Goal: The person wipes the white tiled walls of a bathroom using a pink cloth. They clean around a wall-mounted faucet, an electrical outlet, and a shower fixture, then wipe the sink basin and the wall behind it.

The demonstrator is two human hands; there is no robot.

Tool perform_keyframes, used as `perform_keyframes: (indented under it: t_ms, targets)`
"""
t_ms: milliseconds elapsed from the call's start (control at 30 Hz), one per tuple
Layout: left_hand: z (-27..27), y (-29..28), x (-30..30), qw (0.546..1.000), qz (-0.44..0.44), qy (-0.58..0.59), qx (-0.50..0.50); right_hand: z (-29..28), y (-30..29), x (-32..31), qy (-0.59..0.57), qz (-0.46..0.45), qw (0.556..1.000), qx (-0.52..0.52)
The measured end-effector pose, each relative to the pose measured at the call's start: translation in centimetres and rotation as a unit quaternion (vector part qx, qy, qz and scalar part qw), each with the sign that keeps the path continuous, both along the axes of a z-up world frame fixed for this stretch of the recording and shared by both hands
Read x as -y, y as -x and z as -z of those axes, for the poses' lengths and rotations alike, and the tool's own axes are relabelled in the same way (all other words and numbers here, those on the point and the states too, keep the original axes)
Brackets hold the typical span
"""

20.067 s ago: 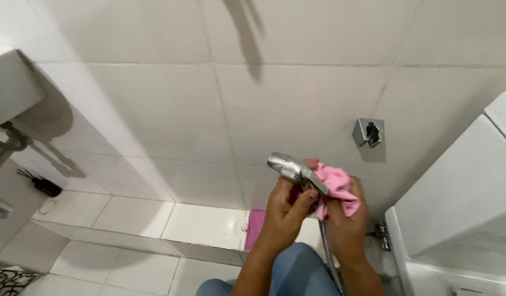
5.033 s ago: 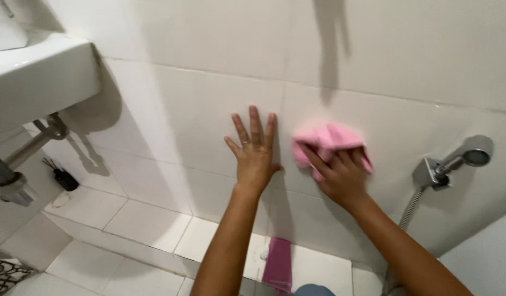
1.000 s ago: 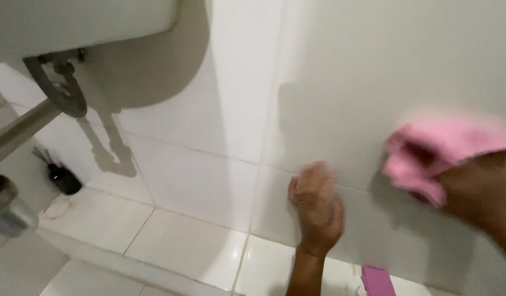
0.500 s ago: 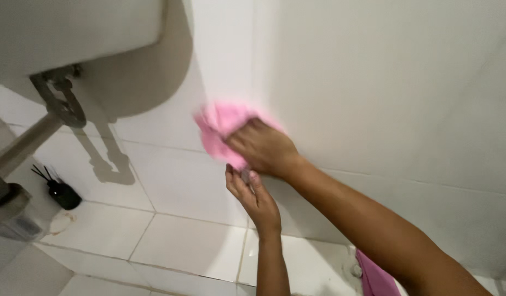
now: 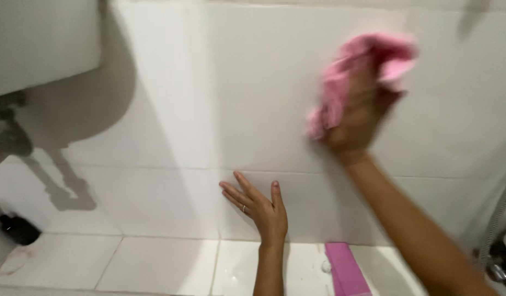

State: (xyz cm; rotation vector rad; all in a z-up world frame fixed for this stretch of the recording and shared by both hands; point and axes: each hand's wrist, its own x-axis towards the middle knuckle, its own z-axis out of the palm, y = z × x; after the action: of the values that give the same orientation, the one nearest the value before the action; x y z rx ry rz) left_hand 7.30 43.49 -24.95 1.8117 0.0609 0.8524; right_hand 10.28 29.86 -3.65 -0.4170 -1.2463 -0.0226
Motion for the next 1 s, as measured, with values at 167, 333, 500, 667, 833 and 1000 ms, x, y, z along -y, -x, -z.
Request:
perform_keyframes:
  t_ms: [167,333,500,667,833,1000]
  targets:
    - [2.0,-1.3,3.2,0.992,-0.071,0.008,0.107,13.3,-3.8,-0.5,0.377,0.821,0.258,0.342]
    - [0.0,-0.9,5.5,0.987,-0.104,-0.014,0.122,21.8,-3.1,8.5,0.267,0.842,0.254,0.395]
    - [1.1,-0.8,9.4,0.983,-0.045,-0.089,0.152,22.9,0.3,21.4,0.204,0.921,0.158,0.293]
    - [2.4,-0.8,11.7,0.966,-0.055,-0.206,0.143,20.0,0.1,23.1,0.132,0.958,0.201,0.153]
    - [2.5,-0.7,11.0,0.963,-0.040,-0.221,0.148,19.3,1.1,23.7,0.065,0.970,0.232,0.021]
    - [2.6,-0.4,10.2,0.963,-0.017,-0.226,0.144,21.9,2.1,23.1,0.026,0.974,0.214,-0.065]
